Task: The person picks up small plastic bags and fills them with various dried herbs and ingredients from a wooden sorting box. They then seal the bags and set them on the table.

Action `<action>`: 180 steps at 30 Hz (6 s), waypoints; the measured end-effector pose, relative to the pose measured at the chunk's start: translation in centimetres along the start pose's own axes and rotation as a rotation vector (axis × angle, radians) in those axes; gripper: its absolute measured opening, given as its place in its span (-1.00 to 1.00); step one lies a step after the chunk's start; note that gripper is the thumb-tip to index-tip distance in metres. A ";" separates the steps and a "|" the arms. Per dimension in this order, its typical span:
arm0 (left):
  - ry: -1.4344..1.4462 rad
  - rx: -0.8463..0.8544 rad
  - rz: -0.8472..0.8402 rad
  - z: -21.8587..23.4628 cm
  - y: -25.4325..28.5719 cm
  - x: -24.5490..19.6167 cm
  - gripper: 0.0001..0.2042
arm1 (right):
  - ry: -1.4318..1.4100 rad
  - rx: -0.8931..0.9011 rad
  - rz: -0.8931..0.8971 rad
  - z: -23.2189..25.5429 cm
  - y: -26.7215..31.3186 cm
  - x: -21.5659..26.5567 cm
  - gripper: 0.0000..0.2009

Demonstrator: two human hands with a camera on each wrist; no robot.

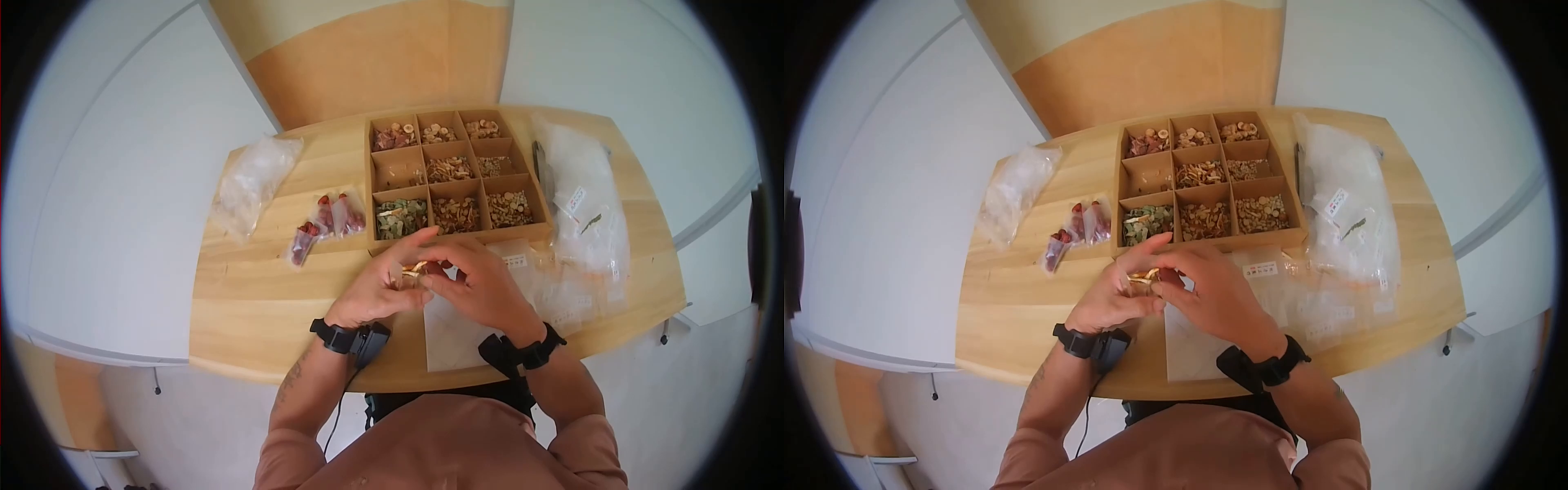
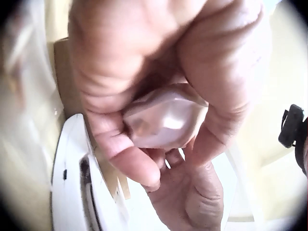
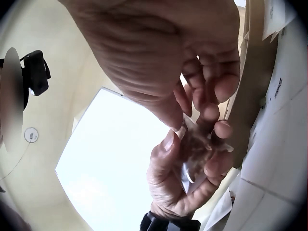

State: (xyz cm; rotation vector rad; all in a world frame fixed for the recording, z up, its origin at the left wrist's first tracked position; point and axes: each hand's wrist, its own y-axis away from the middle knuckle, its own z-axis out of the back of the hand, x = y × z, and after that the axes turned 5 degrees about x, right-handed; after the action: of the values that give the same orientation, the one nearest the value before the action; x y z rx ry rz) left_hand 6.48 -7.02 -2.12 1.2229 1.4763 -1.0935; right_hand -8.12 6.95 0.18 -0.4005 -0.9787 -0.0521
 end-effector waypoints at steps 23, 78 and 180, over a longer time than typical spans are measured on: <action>-0.288 -0.235 0.013 -0.7 0.7 0.8 -0.56 | -0.038 -0.166 0.023 -0.1 -0.7 -0.6 -0.89; -0.391 -0.886 0.179 8.1 4.9 1.0 -0.61 | -0.394 0.060 -0.309 3.7 2.9 -3.8 -0.85; -0.266 -0.474 0.170 3.3 8.5 0.1 -0.69 | 0.918 0.634 -0.039 4.8 -10.3 -6.3 -0.75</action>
State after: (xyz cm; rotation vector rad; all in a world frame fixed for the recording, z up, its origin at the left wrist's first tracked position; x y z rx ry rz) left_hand 15.22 -9.21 -3.58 0.8172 1.3016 -0.7051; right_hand -17.77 -1.74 0.56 0.2348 -0.0620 0.0402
